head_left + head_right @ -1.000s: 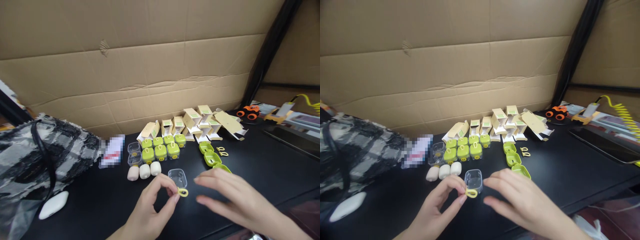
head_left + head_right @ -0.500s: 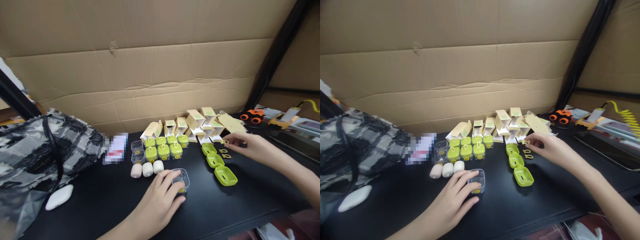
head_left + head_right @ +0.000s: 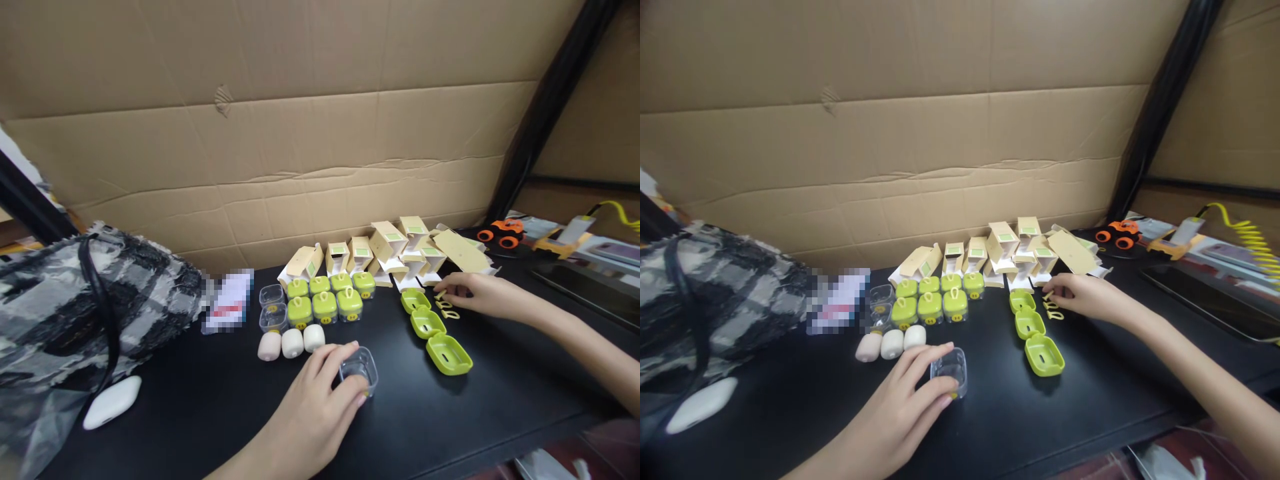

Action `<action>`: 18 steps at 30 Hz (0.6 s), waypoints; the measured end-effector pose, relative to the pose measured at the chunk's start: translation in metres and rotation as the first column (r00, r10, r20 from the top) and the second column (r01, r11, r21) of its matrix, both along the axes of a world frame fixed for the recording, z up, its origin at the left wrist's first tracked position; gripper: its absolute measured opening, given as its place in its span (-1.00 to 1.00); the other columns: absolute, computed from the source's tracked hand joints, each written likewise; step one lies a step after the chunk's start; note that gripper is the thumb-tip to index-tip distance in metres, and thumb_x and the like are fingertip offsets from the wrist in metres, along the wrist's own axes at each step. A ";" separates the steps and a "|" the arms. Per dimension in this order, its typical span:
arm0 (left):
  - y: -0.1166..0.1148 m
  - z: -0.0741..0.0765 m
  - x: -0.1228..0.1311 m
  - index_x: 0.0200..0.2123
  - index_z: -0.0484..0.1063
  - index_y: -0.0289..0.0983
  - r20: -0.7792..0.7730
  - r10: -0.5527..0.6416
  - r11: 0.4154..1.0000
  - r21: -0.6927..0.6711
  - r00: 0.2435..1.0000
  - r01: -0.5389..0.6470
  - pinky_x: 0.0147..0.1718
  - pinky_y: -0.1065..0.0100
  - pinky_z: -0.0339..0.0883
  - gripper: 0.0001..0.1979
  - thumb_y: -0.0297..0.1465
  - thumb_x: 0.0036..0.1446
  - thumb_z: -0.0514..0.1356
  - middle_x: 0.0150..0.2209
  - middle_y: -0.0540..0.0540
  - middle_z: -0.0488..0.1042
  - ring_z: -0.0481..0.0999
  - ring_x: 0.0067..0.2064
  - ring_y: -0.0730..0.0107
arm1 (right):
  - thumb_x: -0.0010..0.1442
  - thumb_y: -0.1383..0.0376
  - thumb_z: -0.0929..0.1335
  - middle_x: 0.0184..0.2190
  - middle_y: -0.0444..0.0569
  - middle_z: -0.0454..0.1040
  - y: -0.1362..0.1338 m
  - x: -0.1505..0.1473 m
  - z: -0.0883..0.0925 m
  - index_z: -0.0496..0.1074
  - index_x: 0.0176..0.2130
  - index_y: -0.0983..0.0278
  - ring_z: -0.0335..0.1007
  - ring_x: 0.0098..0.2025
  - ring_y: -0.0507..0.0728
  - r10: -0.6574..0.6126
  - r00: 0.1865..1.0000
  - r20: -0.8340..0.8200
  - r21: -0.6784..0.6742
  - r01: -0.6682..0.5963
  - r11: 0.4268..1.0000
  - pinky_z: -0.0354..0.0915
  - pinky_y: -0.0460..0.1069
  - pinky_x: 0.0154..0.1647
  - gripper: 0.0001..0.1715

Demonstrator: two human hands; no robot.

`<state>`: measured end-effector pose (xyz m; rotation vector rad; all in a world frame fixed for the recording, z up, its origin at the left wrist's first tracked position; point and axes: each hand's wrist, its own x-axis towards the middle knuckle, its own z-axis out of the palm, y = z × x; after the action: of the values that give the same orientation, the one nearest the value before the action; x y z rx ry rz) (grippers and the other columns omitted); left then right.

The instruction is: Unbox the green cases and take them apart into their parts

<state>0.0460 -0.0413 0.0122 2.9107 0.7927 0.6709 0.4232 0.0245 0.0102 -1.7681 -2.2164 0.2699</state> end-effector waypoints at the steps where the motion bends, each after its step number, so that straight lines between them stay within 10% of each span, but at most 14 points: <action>1: 0.000 0.000 0.000 -0.16 0.39 -0.26 0.001 -0.001 1.000 0.003 1.000 0.001 -0.02 0.06 0.42 -0.83 -0.54 0.25 0.05 0.10 -0.27 0.34 0.34 0.07 0.09 | 0.12 0.13 0.23 -0.44 0.02 0.53 0.000 -0.001 0.000 0.50 -0.17 0.30 0.46 -0.41 0.16 0.002 1.000 0.004 0.002 -0.002 1.000 0.34 0.01 -0.39 -0.59; 18: -0.001 0.002 -0.001 -0.14 0.38 -0.24 -0.042 0.012 0.999 -0.039 0.999 -0.013 0.03 0.03 0.39 -0.82 -0.49 0.27 0.02 0.12 -0.26 0.33 0.35 0.11 0.05 | 0.11 0.12 0.28 -0.37 0.02 0.57 0.001 -0.002 0.006 0.57 -0.26 0.22 0.48 -0.39 0.18 0.082 0.997 0.007 0.038 -0.082 0.996 0.37 0.05 -0.34 -0.65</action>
<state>0.0448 -0.0427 0.0146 2.8960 0.8191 0.5914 0.4209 0.0255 0.0157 -1.6627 -2.2855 0.2394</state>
